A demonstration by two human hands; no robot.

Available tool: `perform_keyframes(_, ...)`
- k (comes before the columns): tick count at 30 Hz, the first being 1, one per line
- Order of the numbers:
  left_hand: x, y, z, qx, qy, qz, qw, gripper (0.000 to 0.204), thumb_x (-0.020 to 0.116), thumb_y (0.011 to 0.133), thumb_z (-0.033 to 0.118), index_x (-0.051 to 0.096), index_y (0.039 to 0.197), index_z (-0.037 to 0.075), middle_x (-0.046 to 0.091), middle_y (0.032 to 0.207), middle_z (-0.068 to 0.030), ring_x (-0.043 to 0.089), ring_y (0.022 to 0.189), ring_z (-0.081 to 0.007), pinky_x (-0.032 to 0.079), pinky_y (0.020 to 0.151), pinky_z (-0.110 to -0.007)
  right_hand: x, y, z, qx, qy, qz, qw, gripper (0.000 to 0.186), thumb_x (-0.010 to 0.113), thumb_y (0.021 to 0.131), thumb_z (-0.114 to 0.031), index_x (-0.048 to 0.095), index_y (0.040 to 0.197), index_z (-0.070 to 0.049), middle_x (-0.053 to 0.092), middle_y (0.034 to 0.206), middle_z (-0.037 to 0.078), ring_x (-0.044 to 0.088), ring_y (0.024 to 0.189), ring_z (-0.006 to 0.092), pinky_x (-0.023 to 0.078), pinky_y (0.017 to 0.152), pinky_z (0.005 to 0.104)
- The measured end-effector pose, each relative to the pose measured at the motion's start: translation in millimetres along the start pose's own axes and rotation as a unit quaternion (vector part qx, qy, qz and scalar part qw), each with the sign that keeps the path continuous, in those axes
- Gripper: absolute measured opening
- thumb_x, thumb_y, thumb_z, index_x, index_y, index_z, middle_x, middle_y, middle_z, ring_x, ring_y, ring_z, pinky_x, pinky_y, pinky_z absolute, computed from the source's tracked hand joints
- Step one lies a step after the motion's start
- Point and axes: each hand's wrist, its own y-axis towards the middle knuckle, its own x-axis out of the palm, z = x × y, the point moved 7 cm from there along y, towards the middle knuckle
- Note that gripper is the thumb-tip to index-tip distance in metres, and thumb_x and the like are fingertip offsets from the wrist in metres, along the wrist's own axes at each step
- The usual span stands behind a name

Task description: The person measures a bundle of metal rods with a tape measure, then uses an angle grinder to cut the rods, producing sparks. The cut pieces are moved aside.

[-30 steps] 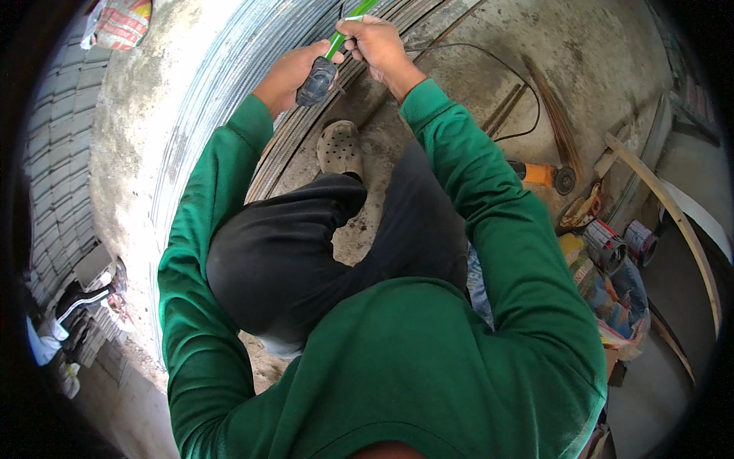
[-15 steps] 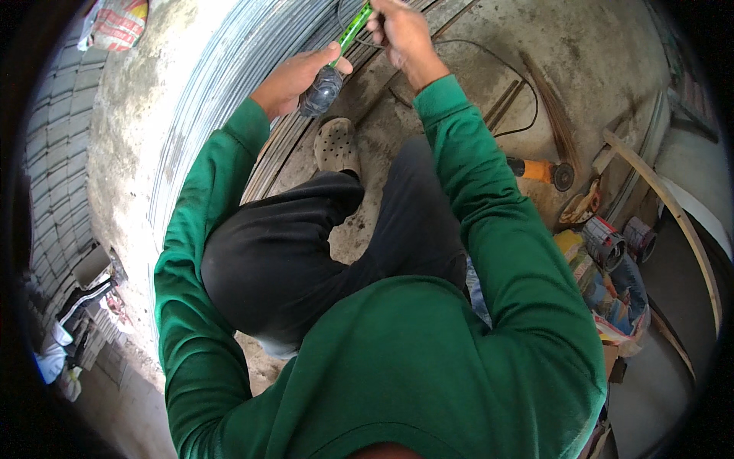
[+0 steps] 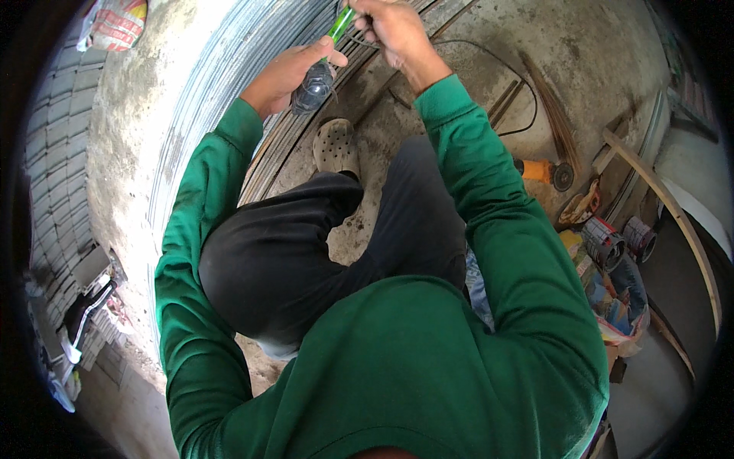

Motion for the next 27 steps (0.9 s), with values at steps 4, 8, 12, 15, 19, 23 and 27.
perform_keyframes(4, 9.5, -1.9, 0.6, -0.004, 0.021, -0.023, 1.000, 0.056, 0.051, 0.095, 0.054, 0.065, 0.109, 0.002, 0.057, 0.083, -0.0039, 0.057, 0.073, -0.0102, 0.050, 0.067, -0.023, -15.3, 23.1, -15.5, -0.067, 0.031, 0.009, 0.997, 0.022, 0.054, 0.095, -0.025, 0.063, 0.085, -0.007, 0.057, 0.062, 0.002, 0.046, 0.043, 0.0123, 0.038, 0.040, 0.0255)
perform_keyframes(8, 9.2, -3.7, -0.2, -0.007, 0.021, -0.031, 0.999, 0.057, 0.051, 0.094, 0.055, 0.065, 0.110, 0.002, 0.056, 0.083, -0.0039, 0.057, 0.075, -0.0107, 0.050, 0.068, -0.024, -35.1, 32.3, -17.0, -0.093, 0.018, 0.054, 0.994, 0.023, 0.051, 0.098, -0.024, 0.063, 0.096, -0.004, 0.058, 0.072, 0.002, 0.049, 0.055, 0.0092, 0.038, 0.045, 0.0223)
perform_keyframes(12, 9.2, -6.3, 0.8, -0.011, -0.017, -0.031, 0.999, 0.057, 0.052, 0.094, 0.054, 0.066, 0.110, 0.001, 0.057, 0.092, -0.0072, 0.057, 0.083, -0.0132, 0.049, 0.074, -0.026, 15.7, -25.6, 23.3, 0.028, -0.028, -0.059, 0.997, 0.025, 0.052, 0.098, -0.026, 0.064, 0.103, -0.005, 0.059, 0.076, 0.001, 0.051, 0.062, 0.0078, 0.041, 0.052, 0.0203)
perform_keyframes(15, 13.7, -4.2, 2.9, -0.022, -0.030, -0.044, 0.998, 0.059, 0.054, 0.093, 0.054, 0.067, 0.110, -0.001, 0.060, 0.113, -0.0143, 0.058, 0.100, -0.0185, 0.047, 0.087, -0.030, 0.3, -6.7, 26.5, -0.010, 0.022, -0.098, 0.995, 0.026, 0.050, 0.098, -0.026, 0.063, 0.103, -0.004, 0.058, 0.077, 0.000, 0.051, 0.066, 0.0083, 0.044, 0.060, 0.0228)
perform_keyframes(19, 9.2, -7.2, -4.2, -0.029, 0.032, -0.036, 0.998, 0.064, 0.052, 0.092, 0.060, 0.066, 0.112, 0.000, 0.059, 0.095, -0.0084, 0.058, 0.085, -0.0130, 0.050, 0.075, -0.026, -34.5, 33.5, -21.0, -0.089, 0.102, 0.056, 0.989, 0.027, 0.047, 0.099, -0.023, 0.063, 0.084, -0.007, 0.055, 0.064, 0.000, 0.045, 0.048, 0.0103, 0.036, 0.044, 0.0242)
perform_keyframes(23, 2.0, -9.8, -1.3, 0.002, -0.008, -0.003, 1.000, 0.069, 0.048, 0.091, 0.065, 0.065, 0.114, 0.002, 0.058, 0.085, -0.0050, 0.058, 0.075, -0.0104, 0.051, 0.069, -0.024, 12.0, -27.9, 15.2, -0.001, -0.115, -0.061, 0.991, 0.021, 0.058, 0.092, -0.025, 0.066, 0.083, -0.007, 0.058, 0.071, 0.000, 0.050, 0.059, 0.0096, 0.041, 0.052, 0.0245)
perform_keyframes(27, 7.1, -4.8, 5.9, 0.002, 0.010, -0.013, 1.000, 0.071, 0.044, 0.092, 0.066, 0.063, 0.118, 0.002, 0.059, 0.081, -0.0039, 0.057, 0.070, -0.0081, 0.051, 0.067, -0.023, -8.6, -16.9, 6.3, -0.061, -0.088, -0.028, 0.994, 0.019, 0.054, 0.094, -0.022, 0.065, 0.090, -0.007, 0.062, 0.080, 0.000, 0.053, 0.063, 0.0086, 0.041, 0.053, 0.0222)
